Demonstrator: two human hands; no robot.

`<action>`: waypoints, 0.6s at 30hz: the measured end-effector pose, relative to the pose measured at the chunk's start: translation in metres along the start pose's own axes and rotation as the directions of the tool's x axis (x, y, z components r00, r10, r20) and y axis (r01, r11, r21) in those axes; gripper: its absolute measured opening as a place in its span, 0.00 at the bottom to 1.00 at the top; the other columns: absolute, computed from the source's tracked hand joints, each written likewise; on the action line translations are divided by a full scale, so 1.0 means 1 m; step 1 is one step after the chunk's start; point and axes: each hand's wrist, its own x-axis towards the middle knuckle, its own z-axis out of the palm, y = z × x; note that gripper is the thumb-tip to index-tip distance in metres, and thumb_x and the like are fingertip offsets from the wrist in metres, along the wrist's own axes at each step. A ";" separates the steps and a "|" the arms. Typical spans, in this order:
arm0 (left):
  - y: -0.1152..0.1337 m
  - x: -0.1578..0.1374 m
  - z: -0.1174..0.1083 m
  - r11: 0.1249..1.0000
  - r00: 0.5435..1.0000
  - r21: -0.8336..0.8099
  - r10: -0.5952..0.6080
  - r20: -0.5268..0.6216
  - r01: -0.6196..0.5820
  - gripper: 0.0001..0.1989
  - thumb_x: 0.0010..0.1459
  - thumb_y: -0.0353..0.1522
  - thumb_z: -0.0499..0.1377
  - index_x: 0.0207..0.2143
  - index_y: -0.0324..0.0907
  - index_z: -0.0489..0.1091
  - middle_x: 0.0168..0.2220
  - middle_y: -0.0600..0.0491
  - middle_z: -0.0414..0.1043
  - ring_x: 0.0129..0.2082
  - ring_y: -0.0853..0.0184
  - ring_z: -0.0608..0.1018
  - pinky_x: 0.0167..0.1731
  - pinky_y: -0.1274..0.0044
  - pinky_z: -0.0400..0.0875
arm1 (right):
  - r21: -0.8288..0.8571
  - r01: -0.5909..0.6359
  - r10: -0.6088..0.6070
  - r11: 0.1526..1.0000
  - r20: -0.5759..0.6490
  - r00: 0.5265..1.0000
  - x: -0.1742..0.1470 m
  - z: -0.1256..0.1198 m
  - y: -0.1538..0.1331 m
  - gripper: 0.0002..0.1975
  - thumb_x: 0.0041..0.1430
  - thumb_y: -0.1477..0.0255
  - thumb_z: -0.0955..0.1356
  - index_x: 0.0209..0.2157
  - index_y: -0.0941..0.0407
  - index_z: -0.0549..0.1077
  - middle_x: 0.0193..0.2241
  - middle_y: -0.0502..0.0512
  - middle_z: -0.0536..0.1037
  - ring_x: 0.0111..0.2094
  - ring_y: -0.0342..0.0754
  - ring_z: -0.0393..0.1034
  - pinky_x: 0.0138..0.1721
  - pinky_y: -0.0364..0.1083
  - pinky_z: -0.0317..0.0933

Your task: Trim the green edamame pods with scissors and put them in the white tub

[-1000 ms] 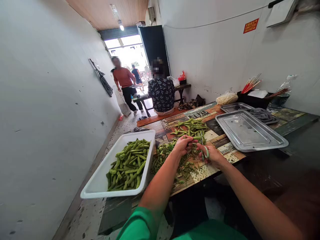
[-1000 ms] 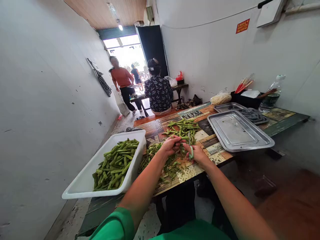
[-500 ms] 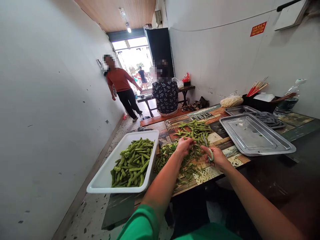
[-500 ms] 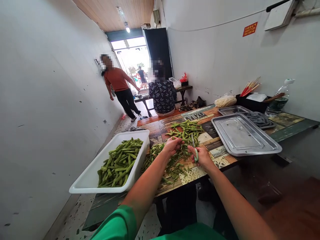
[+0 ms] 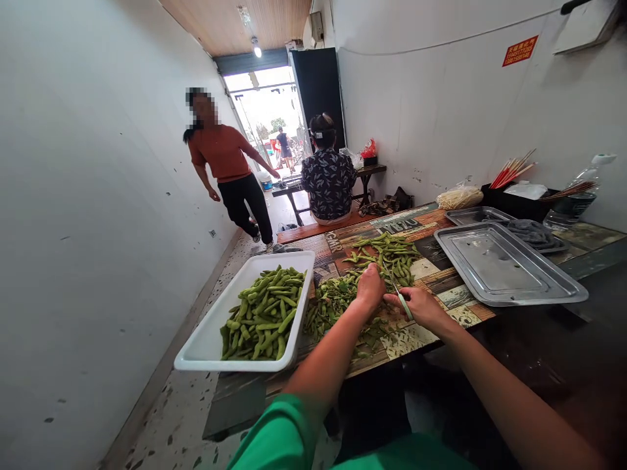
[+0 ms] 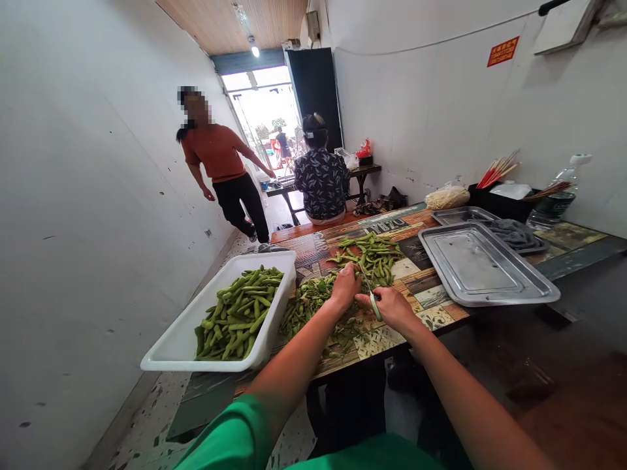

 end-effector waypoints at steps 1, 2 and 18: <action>0.002 -0.001 -0.001 1.000 1.000 0.019 -0.018 0.004 0.018 0.15 0.54 0.24 0.50 0.45 0.37 0.65 0.42 0.42 0.73 0.44 0.60 0.74 0.43 0.73 0.66 | -0.016 0.000 0.000 1.000 0.005 1.000 0.000 0.000 -0.002 0.24 0.49 0.48 0.65 0.20 0.57 0.70 0.15 0.51 0.70 0.19 0.44 0.64 0.20 0.41 0.50; 0.003 -0.003 -0.002 0.999 0.999 0.039 -0.036 0.010 0.036 0.15 0.55 0.23 0.49 0.46 0.37 0.64 0.42 0.41 0.72 0.44 0.60 0.74 0.43 0.73 0.66 | -0.029 0.000 0.000 1.000 0.012 1.000 -0.001 0.001 -0.003 0.25 0.49 0.48 0.65 0.20 0.57 0.70 0.15 0.51 0.70 0.19 0.44 0.64 0.20 0.41 0.50; 0.011 -0.004 -0.006 0.984 0.992 -0.125 -0.126 -0.011 0.124 0.17 0.53 0.22 0.51 0.46 0.38 0.67 0.42 0.37 0.72 0.44 0.58 0.76 0.39 0.74 0.67 | 0.104 -0.002 -0.002 0.995 0.041 0.999 0.010 0.015 0.016 0.26 0.49 0.47 0.63 0.16 0.57 0.70 0.13 0.53 0.70 0.16 0.46 0.63 0.18 0.43 0.55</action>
